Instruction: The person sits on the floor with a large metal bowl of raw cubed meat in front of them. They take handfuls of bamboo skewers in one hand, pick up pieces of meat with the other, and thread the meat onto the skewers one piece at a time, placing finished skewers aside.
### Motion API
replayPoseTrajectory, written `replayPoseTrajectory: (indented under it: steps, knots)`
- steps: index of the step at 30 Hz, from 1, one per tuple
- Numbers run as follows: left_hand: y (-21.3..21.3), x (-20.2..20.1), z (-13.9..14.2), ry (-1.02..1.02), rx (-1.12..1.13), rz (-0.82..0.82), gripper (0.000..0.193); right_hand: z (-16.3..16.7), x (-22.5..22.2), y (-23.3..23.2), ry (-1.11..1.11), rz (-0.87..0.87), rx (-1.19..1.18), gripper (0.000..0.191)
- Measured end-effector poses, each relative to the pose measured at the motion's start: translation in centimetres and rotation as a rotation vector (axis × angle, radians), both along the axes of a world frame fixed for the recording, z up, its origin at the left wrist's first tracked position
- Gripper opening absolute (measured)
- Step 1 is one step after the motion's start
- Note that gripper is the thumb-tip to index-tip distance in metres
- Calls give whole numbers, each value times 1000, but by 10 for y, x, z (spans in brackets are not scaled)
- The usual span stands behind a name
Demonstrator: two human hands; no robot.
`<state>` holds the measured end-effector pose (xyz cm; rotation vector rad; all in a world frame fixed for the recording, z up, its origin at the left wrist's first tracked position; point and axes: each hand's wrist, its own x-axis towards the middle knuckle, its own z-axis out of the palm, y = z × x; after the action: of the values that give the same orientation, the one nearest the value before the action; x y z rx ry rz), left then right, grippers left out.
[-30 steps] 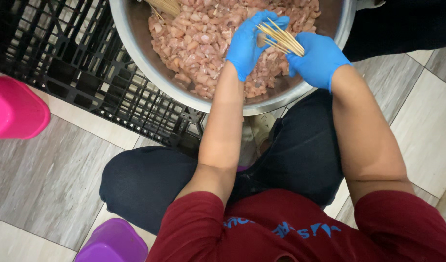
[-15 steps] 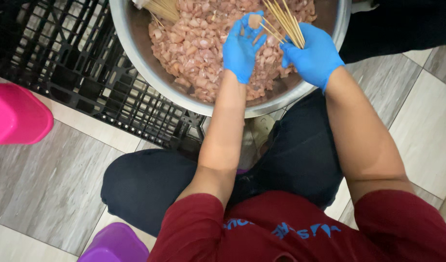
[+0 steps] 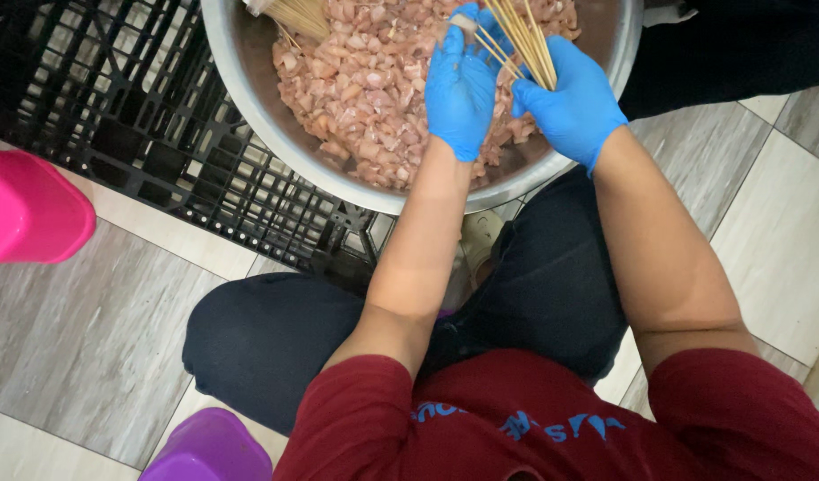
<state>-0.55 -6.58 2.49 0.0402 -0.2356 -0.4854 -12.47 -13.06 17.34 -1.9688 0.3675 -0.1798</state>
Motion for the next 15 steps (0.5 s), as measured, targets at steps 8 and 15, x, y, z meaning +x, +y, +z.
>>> replayPoseTrajectory:
  steps: [8,15]
  knots:
    - [-2,-5,1,-71,228,118,18,0,-2,-1,-131,1,-45,21]
    - [-1,-8,13,-86,321,128,20,8,-2,2,-115,-22,3,26]
